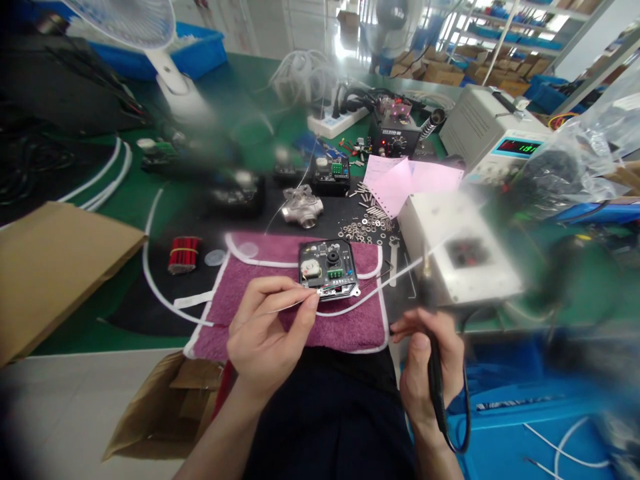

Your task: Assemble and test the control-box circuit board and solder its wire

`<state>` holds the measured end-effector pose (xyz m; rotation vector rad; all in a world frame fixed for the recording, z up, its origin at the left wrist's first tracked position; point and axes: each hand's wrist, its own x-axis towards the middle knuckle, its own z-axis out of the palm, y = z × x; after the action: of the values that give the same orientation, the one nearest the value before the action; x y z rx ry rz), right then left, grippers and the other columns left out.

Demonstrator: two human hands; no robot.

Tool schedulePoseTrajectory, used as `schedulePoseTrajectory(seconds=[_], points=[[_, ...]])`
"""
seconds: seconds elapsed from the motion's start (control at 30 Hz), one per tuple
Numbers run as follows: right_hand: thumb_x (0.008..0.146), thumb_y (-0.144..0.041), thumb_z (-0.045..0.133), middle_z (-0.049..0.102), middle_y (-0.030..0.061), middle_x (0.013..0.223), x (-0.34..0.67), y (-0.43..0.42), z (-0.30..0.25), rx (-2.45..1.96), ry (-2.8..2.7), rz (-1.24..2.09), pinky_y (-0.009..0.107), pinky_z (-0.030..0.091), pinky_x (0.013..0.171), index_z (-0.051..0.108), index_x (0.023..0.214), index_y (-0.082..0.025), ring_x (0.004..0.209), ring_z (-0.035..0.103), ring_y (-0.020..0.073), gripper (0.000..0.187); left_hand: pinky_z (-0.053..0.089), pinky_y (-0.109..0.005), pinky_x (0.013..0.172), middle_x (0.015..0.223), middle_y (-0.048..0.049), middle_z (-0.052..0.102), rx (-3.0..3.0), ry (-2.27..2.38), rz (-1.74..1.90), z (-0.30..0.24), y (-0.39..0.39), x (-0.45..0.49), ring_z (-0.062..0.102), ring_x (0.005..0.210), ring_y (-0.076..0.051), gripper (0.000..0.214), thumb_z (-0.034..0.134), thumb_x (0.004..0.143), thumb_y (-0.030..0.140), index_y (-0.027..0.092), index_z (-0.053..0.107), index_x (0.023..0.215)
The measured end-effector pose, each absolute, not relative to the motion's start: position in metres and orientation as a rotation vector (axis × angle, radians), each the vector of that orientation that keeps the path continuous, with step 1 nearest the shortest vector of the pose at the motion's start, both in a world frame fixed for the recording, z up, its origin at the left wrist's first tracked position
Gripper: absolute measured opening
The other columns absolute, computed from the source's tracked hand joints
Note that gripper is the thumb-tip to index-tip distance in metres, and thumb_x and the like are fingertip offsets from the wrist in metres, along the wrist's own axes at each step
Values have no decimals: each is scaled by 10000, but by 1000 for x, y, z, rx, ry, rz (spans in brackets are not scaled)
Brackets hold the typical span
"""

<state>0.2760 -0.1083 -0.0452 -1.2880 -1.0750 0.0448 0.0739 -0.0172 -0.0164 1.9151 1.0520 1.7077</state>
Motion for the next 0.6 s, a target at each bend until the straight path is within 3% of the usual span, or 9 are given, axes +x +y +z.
schedulePoseTrajectory(seconds=[0.17, 0.6], points=[[1032, -346, 647, 723, 37, 946, 286, -86, -28, -1316, -1186, -44, 344, 573, 600, 717, 1253, -217, 697, 710, 173, 265, 617, -294, 781, 1009, -29, 732, 1910, 1056, 1706, -16, -17, 74, 715, 895, -149, 256, 819, 887, 51, 213, 790, 1083], [1041, -304, 617, 707, 26, 948, 287, -71, -38, -1292, -1208, -132, 310, 556, 570, 720, 1220, -236, 672, 669, 148, 218, 632, -302, 785, 1003, -31, 735, 1924, 1070, 1705, -18, -17, 73, 718, 897, -157, 228, 820, 897, 79, 221, 791, 1073]])
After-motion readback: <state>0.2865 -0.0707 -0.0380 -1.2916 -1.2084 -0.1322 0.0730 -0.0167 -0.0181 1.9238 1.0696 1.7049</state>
